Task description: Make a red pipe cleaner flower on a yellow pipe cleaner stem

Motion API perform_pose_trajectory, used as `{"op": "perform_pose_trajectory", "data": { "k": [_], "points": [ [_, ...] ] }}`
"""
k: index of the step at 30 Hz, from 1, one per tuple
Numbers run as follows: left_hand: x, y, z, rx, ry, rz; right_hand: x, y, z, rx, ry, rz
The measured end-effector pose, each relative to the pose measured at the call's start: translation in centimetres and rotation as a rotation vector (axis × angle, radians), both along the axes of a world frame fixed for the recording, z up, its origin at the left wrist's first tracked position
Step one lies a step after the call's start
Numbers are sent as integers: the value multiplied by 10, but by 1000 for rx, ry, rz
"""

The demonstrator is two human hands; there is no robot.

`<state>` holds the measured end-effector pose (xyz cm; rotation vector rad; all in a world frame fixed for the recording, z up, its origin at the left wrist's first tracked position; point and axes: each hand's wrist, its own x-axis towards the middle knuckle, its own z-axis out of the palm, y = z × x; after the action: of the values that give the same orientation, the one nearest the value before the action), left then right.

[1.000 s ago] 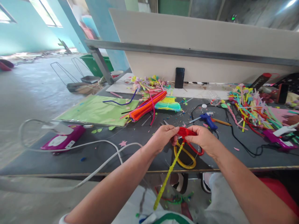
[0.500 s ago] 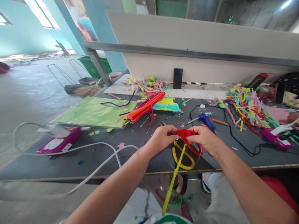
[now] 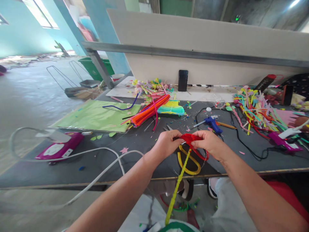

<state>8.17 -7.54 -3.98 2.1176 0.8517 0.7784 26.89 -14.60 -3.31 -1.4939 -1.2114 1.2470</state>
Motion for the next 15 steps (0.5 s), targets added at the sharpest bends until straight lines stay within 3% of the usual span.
{"op": "perform_pose_trajectory", "data": {
  "k": [5,8,12,15],
  "points": [
    [3,6,-4,-406,-102,-135,2,3,6,14,47,25],
    [10,8,3,-541,-130,-102,6,11,14,42,109,49],
    [21,16,27,-466,-31,-89,14,25,22,99,200,71],
    [14,37,50,-182,111,-163,22,30,20,129,209,26]
  ]
}}
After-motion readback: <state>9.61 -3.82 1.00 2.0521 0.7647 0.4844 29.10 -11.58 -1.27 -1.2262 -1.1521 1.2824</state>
